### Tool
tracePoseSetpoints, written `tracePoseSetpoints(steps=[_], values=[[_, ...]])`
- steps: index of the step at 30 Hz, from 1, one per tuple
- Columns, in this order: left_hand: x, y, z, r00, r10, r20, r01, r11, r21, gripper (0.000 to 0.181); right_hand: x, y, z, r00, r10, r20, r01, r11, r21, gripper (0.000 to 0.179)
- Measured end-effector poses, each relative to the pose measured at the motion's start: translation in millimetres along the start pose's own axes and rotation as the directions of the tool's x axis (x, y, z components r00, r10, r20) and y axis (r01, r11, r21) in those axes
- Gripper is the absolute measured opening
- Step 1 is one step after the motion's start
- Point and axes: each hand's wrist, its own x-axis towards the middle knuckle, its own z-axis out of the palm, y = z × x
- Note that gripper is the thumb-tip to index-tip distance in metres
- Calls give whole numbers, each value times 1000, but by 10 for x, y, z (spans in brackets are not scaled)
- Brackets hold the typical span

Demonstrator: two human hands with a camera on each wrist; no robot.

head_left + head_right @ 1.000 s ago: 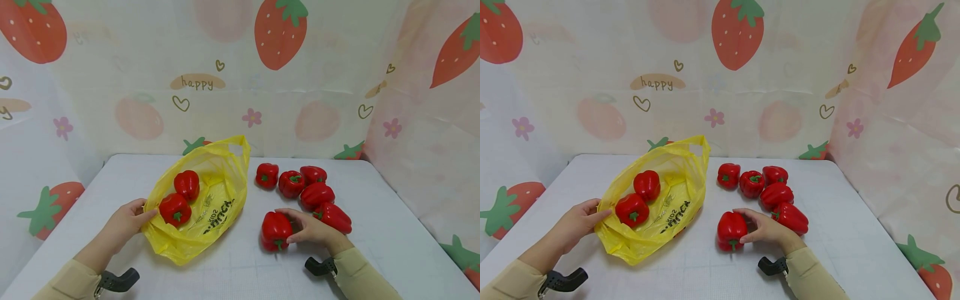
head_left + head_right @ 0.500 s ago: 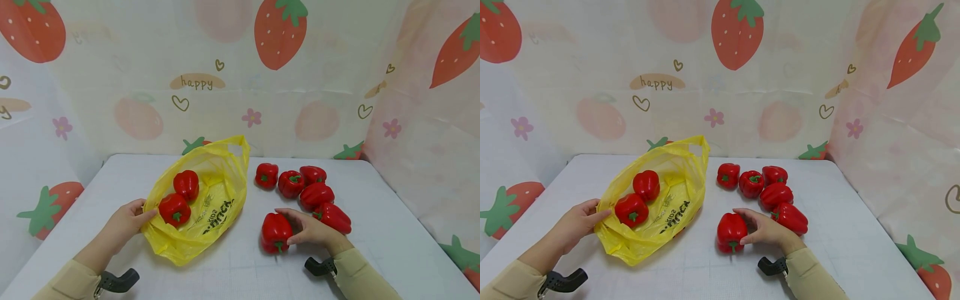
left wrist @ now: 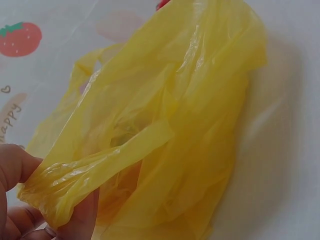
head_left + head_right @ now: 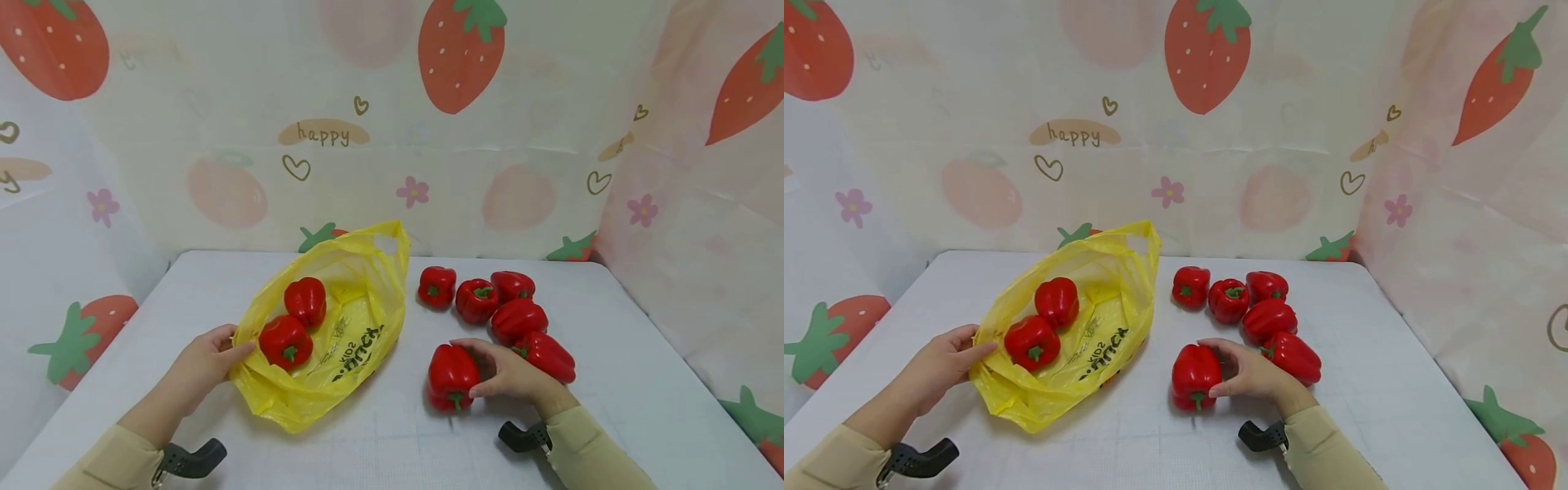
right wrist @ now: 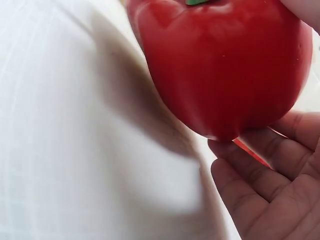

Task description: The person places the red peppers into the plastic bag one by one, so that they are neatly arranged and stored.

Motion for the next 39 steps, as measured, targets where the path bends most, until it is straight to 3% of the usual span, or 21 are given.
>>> tracePoseSetpoints(steps=[8, 17, 24, 31, 39], values=[[-4, -4, -36, 1000, -2, -5, 2, 1000, -26, 54, 28, -134, -30, 997, 19, -72, -22, 999, -33, 80], [-28, 4, -45, 1000, -14, -14, 13, 998, -59, 49, 133, -292, -57, 996, -40, -78, 40, 999, -3, 80], [-65, 5, -68, 1000, -21, -2, 21, 995, -97, 50, 265, -467, -62, 995, -3, -103, 4, 1000, 13, 78], [-71, -19, -105, 1000, -12, 11, 14, 981, -193, 50, 443, -602, -50, 985, -153, -77, 151, 988, -26, 77], [-56, -62, -118, 1000, -17, 6, 18, 968, -250, 49, 665, -779, -2, 984, -138, -113, 135, 990, -38, 81]])
